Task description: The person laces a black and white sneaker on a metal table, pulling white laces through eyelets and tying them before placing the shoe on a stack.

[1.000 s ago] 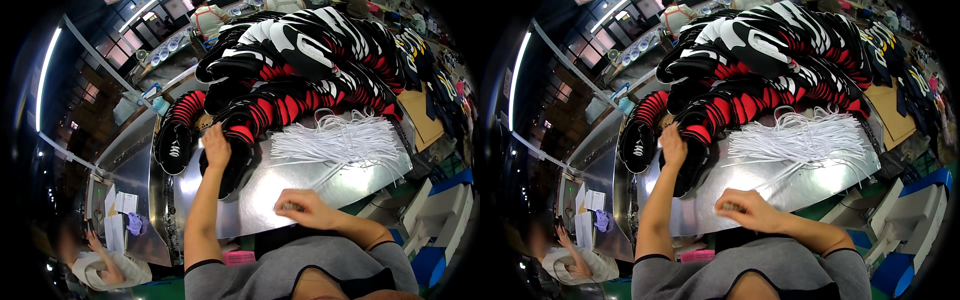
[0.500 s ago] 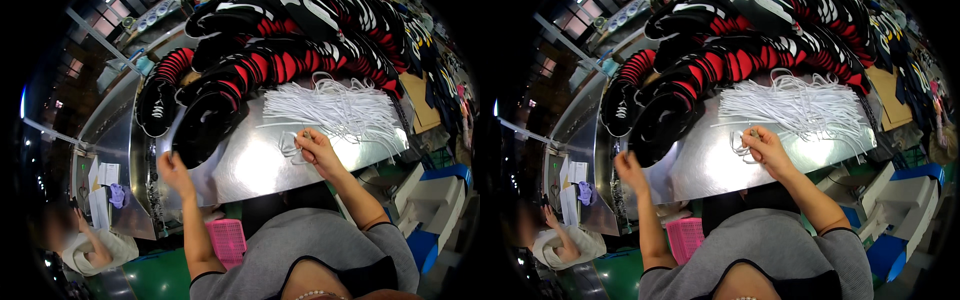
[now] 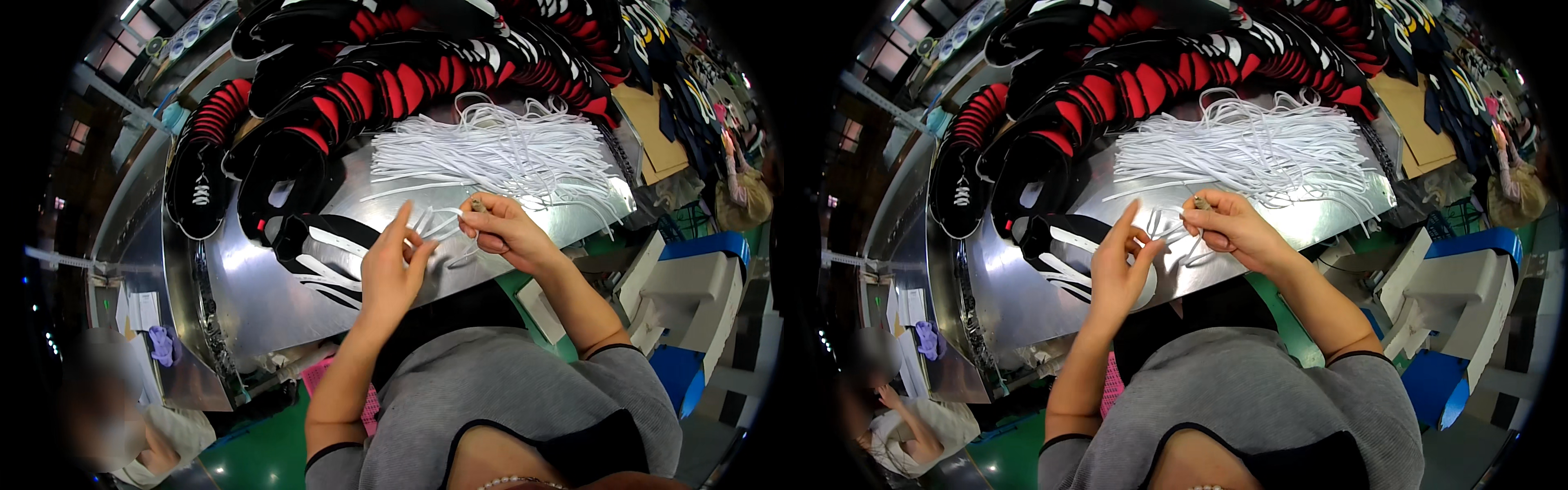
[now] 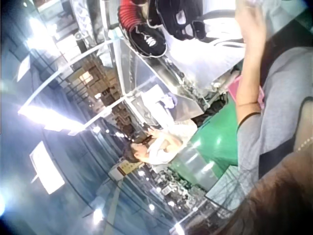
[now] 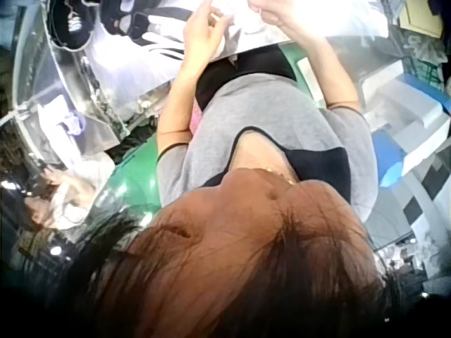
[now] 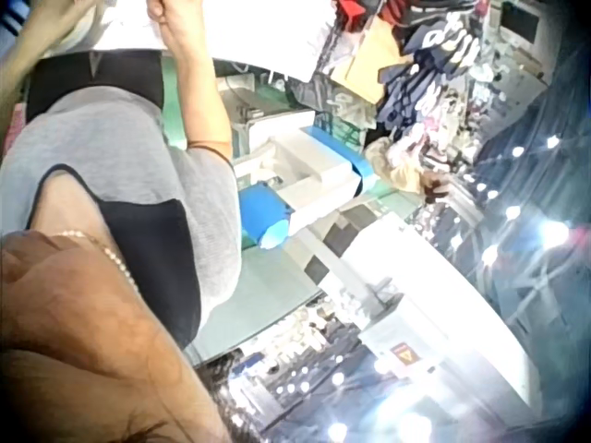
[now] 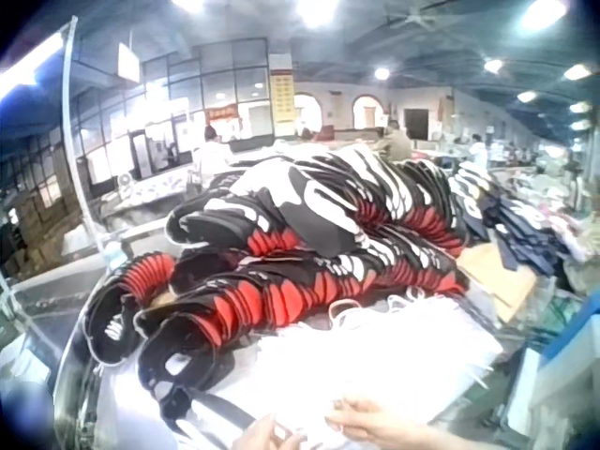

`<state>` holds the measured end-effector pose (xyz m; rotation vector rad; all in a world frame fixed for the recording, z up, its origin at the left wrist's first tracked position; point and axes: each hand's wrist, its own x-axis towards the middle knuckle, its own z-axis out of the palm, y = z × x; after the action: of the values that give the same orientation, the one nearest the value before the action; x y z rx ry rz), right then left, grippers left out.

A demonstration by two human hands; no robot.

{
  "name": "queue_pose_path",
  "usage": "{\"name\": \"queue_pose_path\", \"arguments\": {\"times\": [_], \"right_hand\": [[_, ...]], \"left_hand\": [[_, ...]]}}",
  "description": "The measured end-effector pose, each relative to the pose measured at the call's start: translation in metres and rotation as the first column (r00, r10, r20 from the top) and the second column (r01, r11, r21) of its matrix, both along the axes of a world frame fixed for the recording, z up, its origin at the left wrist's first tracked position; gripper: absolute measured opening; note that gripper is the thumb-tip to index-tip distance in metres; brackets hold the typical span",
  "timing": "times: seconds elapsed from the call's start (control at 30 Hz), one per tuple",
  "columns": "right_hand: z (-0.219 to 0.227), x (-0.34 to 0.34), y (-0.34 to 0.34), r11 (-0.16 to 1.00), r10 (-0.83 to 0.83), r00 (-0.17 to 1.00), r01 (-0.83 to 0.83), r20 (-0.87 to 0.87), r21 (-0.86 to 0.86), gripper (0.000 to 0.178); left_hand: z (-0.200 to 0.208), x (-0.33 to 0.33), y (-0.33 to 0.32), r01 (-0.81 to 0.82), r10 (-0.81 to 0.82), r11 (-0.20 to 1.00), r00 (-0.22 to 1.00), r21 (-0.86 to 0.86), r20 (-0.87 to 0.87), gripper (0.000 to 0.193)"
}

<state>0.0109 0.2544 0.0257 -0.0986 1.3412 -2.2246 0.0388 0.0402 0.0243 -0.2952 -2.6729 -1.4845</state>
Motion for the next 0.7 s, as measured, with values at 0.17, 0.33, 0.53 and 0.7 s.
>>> {"name": "queue_pose_path", "arguments": {"times": [0.17, 0.33, 0.53, 0.7], "right_hand": [[0.02, 0.031, 0.004, 0.95, 0.312, 0.885, -0.283, -0.346, 0.132, 0.016], [0.021, 0.024, -0.012, 0.972, 0.031, 0.98, 0.016, -0.196, 0.236, 0.01], [-0.03, 0.0, -0.038, 0.854, -0.014, 0.729, 0.364, -0.684, 0.371, 0.015], [-0.046, -0.011, -0.055, 0.813, -0.079, 0.582, 0.508, -0.81, 0.285, 0.012]], "left_hand": [[-0.026, -0.057, 0.004, -0.073, 0.067, 0.997, 0.982, -0.025, -0.177, 0.006], [-0.027, -0.06, -0.005, -0.045, -0.02, 0.905, 0.989, 0.423, 0.148, 0.007], [-0.004, -0.053, 0.009, -0.092, -0.1, 0.8, 0.954, 0.593, 0.282, 0.014], [-0.024, -0.06, -0.005, -0.105, -0.119, 0.804, 0.936, 0.585, 0.332, 0.006]]}}
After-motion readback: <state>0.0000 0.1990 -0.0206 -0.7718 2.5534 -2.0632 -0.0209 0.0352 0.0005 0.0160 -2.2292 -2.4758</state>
